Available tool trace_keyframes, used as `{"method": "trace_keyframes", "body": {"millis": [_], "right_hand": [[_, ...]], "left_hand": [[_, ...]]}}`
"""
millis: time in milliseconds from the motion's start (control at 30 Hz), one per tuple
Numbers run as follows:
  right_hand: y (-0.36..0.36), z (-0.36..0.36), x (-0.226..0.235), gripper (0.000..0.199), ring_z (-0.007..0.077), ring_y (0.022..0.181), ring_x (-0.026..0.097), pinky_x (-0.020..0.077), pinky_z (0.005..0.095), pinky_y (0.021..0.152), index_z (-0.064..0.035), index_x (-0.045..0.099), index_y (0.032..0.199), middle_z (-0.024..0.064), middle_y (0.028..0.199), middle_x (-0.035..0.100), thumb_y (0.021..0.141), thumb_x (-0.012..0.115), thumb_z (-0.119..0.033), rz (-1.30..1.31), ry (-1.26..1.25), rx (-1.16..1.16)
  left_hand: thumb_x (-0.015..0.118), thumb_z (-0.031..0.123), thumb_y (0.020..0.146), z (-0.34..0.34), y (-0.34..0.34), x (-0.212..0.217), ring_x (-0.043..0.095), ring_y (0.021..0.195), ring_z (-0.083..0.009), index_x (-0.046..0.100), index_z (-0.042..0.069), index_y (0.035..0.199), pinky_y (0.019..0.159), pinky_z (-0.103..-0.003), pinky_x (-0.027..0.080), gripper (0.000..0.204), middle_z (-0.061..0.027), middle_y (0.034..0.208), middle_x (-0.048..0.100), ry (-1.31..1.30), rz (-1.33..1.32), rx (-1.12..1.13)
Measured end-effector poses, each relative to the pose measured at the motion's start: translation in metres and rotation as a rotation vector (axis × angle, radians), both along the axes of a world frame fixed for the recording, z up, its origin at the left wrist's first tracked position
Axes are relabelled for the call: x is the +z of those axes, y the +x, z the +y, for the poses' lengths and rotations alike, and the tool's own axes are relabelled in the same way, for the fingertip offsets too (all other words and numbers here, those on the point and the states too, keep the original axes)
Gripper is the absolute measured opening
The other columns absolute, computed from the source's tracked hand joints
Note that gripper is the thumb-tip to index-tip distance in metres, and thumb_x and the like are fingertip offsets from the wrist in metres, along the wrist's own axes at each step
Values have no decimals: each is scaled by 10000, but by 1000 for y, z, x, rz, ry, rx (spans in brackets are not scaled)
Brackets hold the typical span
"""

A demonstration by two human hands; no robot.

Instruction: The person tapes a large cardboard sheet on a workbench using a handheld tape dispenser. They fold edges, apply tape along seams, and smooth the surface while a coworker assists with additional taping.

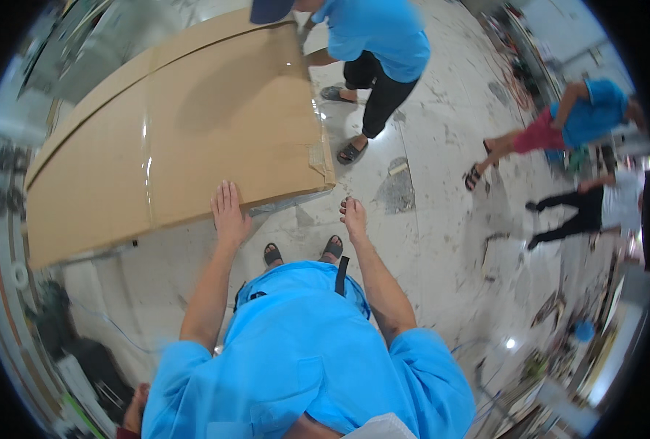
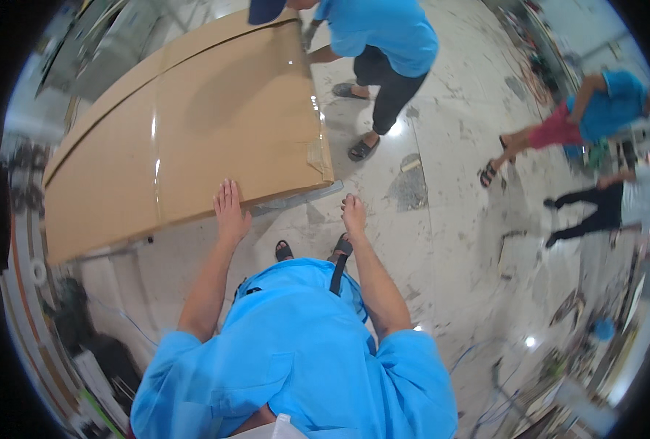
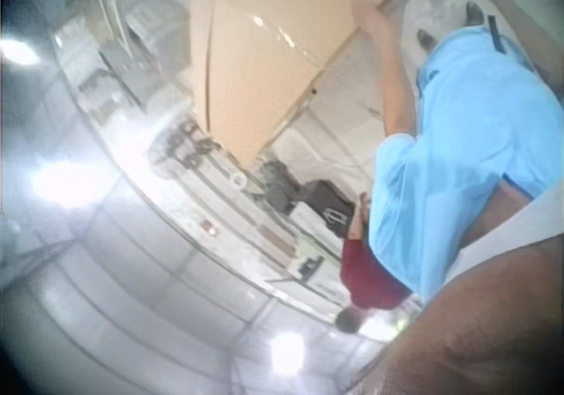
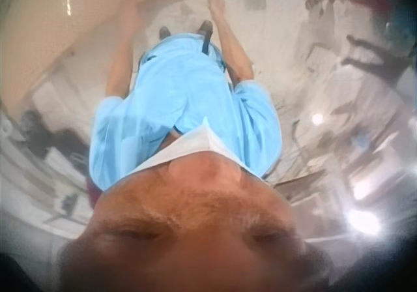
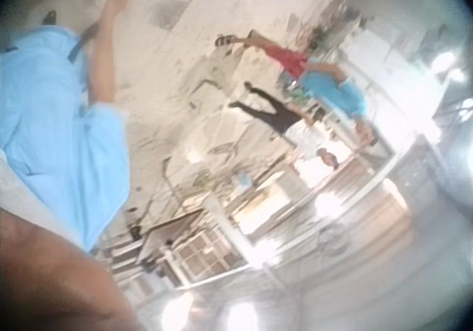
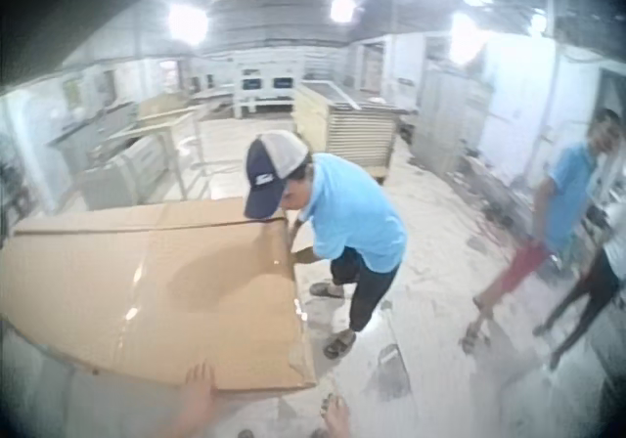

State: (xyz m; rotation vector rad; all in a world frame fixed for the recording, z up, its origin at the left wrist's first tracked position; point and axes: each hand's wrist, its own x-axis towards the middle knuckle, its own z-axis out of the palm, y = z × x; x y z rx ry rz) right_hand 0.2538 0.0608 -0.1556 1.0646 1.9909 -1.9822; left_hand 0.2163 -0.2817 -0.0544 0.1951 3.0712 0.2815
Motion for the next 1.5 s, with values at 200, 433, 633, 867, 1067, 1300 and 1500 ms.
{"method": "trace_keyframes", "body": {"millis": [200,433,633,867,1067,1300,1500], "right_hand": [[35,7,-37,385,175,928,697,576,330,689,-24,633,1299,114,1122,715,997,594,-260,38,243,31],[39,-2,-32,585,285,1086,689,529,385,955,-7,519,1396,197,1230,688,875,726,-172,275,183,-62],[50,7,8,666,262,1236,593,486,374,1023,4,440,1473,165,1356,606,891,728,-144,215,-15,-13],[138,75,57,534,244,1267,582,487,361,1009,-32,506,1464,159,1379,611,1051,548,-368,436,-163,-442],[172,109,64,416,193,1120,666,545,317,862,-22,609,1338,117,1235,703,1054,555,-322,117,5,-644],[114,49,60,263,156,985,701,565,291,748,-27,689,1191,97,1095,742,1021,592,-202,198,94,-351],[69,1,65,254,146,916,713,562,279,724,-10,694,1175,89,1033,760,1002,616,-179,161,168,-124]], "left_hand": [[723,197,811,-9,-2,10,100,1569,-396,132,11,1620,1248,-574,112,1019,-222,1688,126,27,-54,-105],[737,247,840,-15,-13,22,96,1560,-441,67,-17,1617,1245,-559,146,1060,-261,1684,90,-130,-175,-194],[773,247,823,-17,-21,28,106,1546,-477,46,-42,1608,1239,-558,158,1108,-302,1668,86,-175,-219,-236],[787,243,817,-20,-22,24,108,1551,-457,62,-29,1610,1240,-554,154,1109,-294,1670,88,-122,-239,-220],[773,255,825,-14,-17,19,89,1562,-431,82,3,1620,1244,-546,149,1083,-264,1681,99,-98,-208,-141],[761,267,824,-11,-13,20,99,1561,-432,122,4,1617,1234,-578,151,1052,-260,1682,106,-6,-161,-134],[781,268,808,-17,-13,16,122,1559,-428,139,-10,1610,1232,-587,154,1064,-263,1678,123,58,-170,-164]]}}
